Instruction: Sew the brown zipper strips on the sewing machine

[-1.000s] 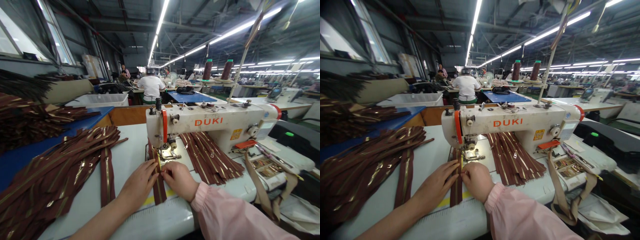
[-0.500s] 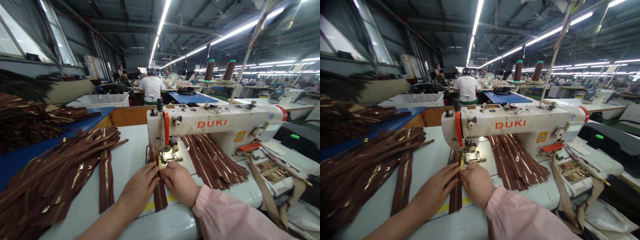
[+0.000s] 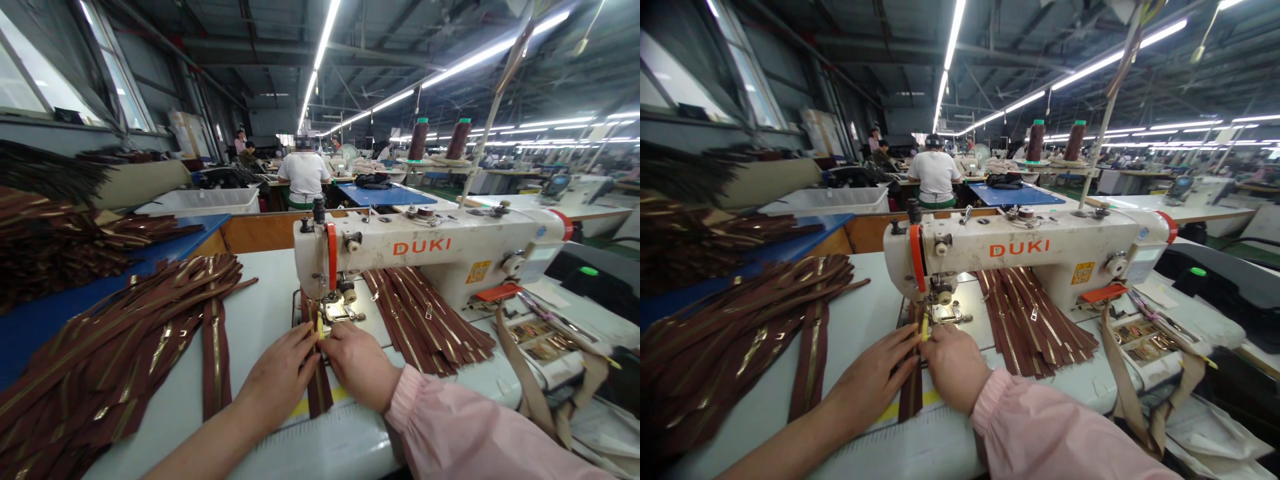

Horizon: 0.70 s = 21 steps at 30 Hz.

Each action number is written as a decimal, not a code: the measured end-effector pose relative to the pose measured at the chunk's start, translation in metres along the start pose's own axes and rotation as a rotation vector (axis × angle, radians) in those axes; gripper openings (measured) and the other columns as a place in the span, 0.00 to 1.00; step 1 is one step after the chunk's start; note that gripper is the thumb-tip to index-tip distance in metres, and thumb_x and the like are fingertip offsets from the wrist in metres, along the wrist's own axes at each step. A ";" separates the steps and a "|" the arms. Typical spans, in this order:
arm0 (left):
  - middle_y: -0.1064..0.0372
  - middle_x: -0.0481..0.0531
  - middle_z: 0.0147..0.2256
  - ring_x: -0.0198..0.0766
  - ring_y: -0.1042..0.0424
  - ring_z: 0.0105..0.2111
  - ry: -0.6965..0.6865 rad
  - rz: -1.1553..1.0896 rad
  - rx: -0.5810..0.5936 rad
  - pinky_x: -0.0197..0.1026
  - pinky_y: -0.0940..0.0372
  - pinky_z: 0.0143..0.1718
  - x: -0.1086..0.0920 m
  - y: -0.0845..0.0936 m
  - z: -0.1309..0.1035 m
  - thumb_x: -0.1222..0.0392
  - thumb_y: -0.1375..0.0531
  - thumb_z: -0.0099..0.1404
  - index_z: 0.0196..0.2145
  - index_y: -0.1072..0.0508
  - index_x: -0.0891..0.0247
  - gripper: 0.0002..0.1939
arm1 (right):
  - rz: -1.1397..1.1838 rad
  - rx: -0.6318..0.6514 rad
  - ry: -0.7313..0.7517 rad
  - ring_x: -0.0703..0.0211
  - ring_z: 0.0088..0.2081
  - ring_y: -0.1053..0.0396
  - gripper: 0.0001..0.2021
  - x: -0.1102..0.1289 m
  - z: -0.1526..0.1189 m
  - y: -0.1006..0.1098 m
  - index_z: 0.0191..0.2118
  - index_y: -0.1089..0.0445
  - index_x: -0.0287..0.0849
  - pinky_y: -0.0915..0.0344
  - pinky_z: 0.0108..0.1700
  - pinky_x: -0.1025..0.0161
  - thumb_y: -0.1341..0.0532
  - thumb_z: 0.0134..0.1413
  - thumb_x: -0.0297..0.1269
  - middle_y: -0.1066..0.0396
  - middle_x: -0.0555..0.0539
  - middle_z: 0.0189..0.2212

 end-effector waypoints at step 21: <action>0.32 0.60 0.53 0.46 0.34 0.54 -0.073 0.031 -0.026 0.51 0.37 0.54 0.008 -0.012 0.012 0.57 0.53 0.69 0.52 0.31 0.67 0.20 | 0.447 0.013 -0.234 0.57 0.33 0.28 0.07 -0.076 0.080 -0.016 0.35 0.25 0.43 0.33 0.37 0.63 0.38 0.53 0.39 0.25 0.48 0.29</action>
Point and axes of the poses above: each hand's wrist, its own z-axis towards the middle knuckle, its own y-axis out of the back of the hand, x = y × z, the point moved 3 cm from there along z, towards the middle knuckle
